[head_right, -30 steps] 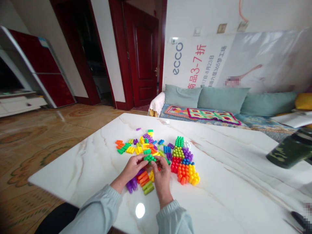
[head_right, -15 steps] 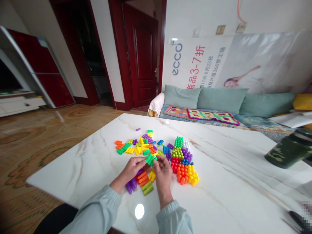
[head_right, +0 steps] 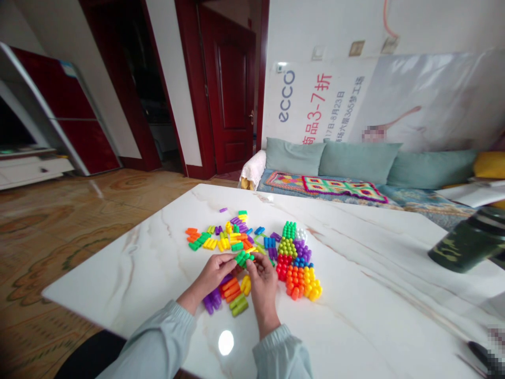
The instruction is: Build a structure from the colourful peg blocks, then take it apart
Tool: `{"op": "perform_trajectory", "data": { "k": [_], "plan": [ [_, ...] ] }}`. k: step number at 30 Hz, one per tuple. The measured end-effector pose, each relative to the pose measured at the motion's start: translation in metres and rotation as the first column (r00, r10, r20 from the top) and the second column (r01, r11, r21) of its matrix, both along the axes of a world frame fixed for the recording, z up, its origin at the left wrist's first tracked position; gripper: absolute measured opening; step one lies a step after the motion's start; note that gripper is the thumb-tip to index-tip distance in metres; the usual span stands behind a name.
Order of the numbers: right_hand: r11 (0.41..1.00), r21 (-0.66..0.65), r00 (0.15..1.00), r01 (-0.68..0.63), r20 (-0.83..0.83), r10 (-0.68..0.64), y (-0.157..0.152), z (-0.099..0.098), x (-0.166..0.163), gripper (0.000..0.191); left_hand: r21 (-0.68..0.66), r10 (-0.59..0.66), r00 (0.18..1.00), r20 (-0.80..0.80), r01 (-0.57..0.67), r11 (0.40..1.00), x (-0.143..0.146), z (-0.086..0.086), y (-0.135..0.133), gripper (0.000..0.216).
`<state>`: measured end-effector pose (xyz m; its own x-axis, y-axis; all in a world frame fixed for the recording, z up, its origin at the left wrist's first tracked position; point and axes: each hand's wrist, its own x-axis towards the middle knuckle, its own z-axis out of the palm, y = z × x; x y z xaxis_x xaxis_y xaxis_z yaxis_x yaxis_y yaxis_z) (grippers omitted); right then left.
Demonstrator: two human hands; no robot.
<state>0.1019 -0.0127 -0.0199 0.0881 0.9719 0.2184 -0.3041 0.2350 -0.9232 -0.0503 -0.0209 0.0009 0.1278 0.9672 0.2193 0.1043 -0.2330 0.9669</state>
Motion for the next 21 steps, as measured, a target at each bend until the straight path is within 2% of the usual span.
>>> {"op": "perform_trajectory", "data": {
  "k": [5, 11, 21],
  "plan": [
    [0.999, 0.026, 0.996, 0.039, 0.075, -0.040, 0.000, -0.002, 0.001, 0.030, -0.008, 0.004, 1.000, -0.003, -0.004, 1.000, 0.000, -0.002, 0.001, 0.031],
    [0.990, 0.091, 0.974, 0.107, 0.192, -0.123, -0.003, 0.003, 0.003, 0.033, 0.131, 0.115, 0.988, -0.105, -0.100, 0.986, 0.001, -0.003, 0.001, 0.020],
    [0.992, 0.117, 0.945, 0.042, 0.317, -0.078, 0.000, -0.008, 0.002, 0.047, 0.299, 0.231, 0.964, -0.131, -0.184, 0.936, 0.004, -0.009, 0.004, 0.015]
  ]
}}
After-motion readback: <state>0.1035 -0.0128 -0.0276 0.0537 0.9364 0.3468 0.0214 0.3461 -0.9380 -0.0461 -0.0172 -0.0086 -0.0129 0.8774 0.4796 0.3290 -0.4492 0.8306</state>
